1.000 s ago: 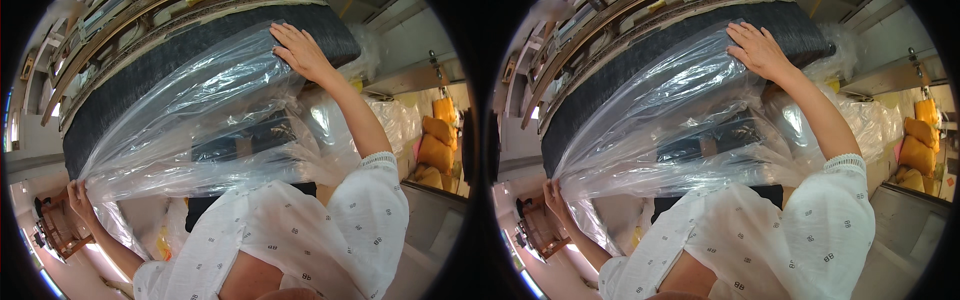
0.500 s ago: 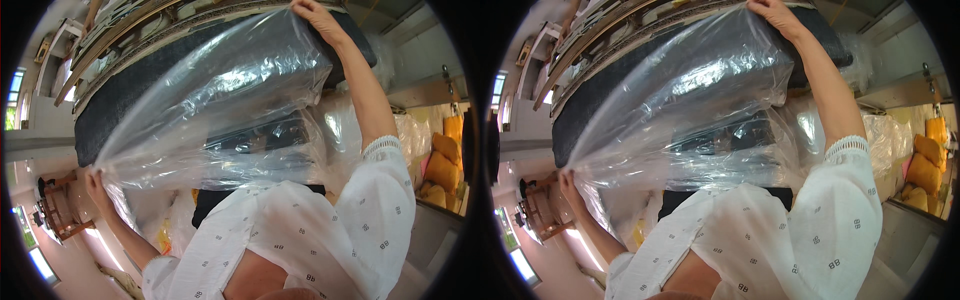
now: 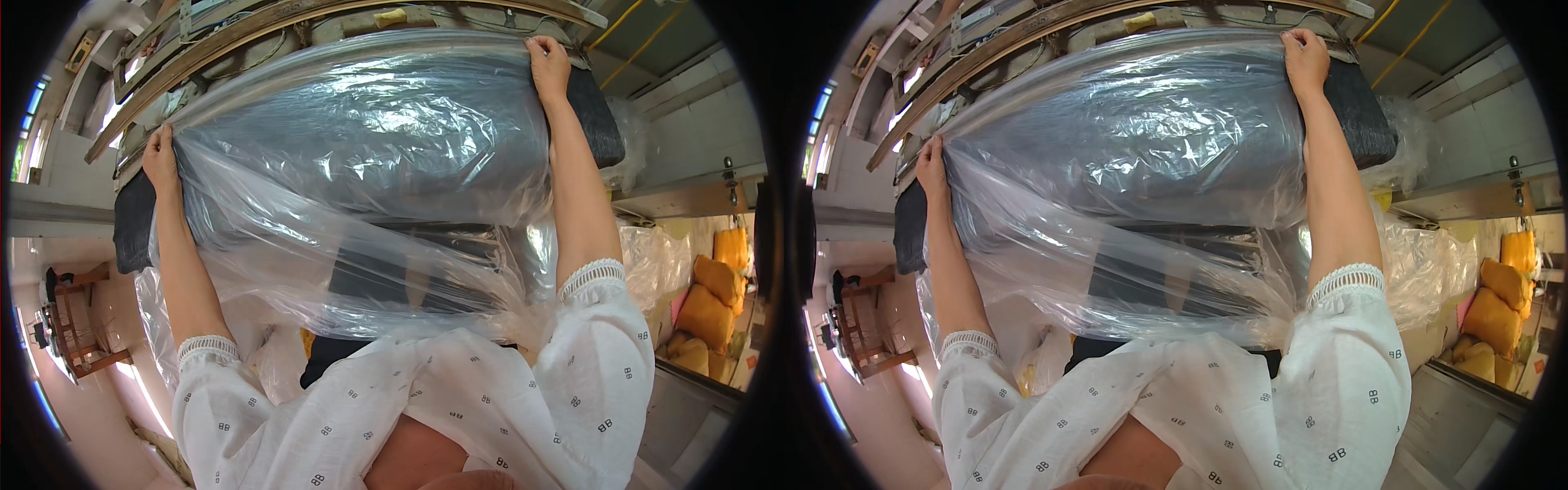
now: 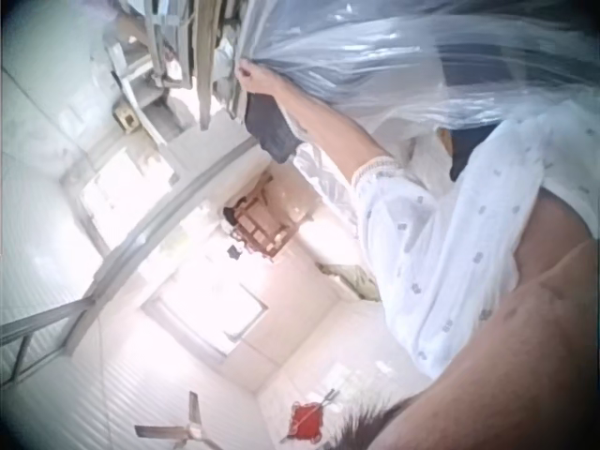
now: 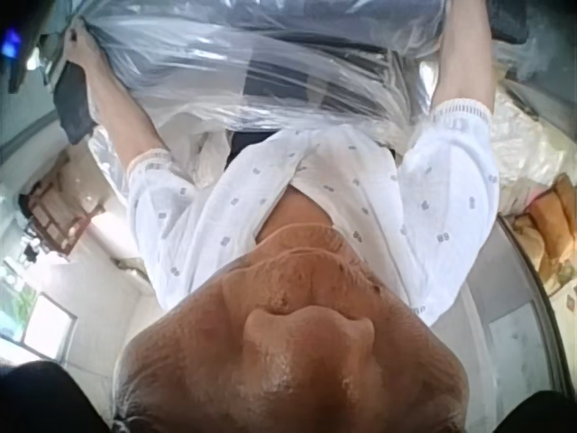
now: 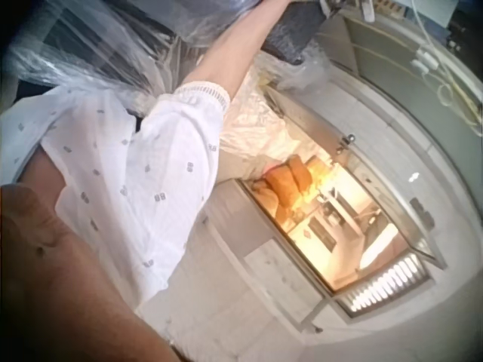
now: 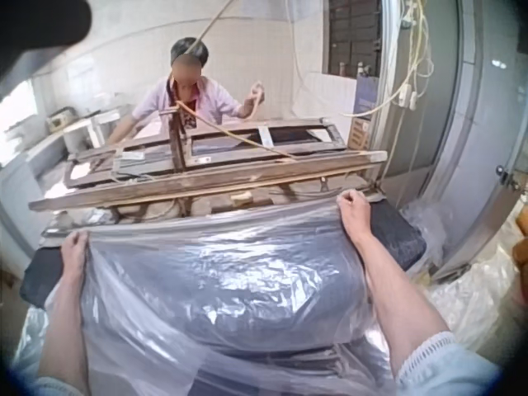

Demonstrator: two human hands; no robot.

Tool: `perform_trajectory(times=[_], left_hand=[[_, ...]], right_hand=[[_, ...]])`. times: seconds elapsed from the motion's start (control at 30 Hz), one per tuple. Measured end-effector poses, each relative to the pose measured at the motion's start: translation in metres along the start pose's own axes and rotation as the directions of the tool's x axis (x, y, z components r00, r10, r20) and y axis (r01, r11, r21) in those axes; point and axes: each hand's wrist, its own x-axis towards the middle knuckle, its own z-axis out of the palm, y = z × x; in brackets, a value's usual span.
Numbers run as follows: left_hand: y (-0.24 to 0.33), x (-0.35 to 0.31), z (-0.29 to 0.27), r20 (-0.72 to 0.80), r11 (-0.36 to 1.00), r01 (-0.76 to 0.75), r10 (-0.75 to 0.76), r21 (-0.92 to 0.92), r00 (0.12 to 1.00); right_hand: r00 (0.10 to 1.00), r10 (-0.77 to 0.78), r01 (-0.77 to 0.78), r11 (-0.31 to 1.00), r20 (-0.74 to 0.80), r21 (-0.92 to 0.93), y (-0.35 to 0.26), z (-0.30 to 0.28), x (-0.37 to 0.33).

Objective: Wrapping large black industrial components in clear plastic sheeting.

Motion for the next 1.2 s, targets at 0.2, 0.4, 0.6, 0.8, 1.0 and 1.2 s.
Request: perform_trajectory(times=[0.2, 0.4, 0.6, 0.8, 1.0, 1.2], left_hand=[[0.024, 0.005, 0.019, -0.119, 0.996, -0.092, 0.093, 0.013, 0.988], [0.024, 0.008, 0.014, -0.15, 0.947, -0.015, 0.066, 0.32, 0.987], [0.006, 0.008, -0.003, -0.094, 1.0, 0.008, -0.008, 0.001, 0.996], [0.014, -0.002, -0.001, -0.09, 0.925, -0.15, 0.193, 0.35, 0.977], [0.028, -0.016, -0.027, -0.135, 0.96, -0.196, 0.225, 0.201, 0.965], [0.028, -0.071, -0.018, 0.159, 0.893, -0.324, 0.287, 0.312, 0.945]], right_hand=[[0.99, 0.122, -0.119, 0.992, 0.066, -0.046, 0.007, 0.005, 0.012], [0.985, 0.17, -0.166, 0.974, 0.009, -0.152, -0.003, 0.006, 0.012], [0.961, 0.271, -0.273, 0.96, -0.047, -0.062, 0.009, 0.004, 0.017], [0.925, 0.379, -0.376, 0.923, 0.018, -0.085, 0.033, -0.004, 0.029], [0.939, 0.115, 0.001, 0.941, 0.324, -0.338, -0.019, -0.03, -0.011], [0.945, 0.185, -0.167, 0.982, 0.268, -0.091, -0.001, -0.103, -0.011]])
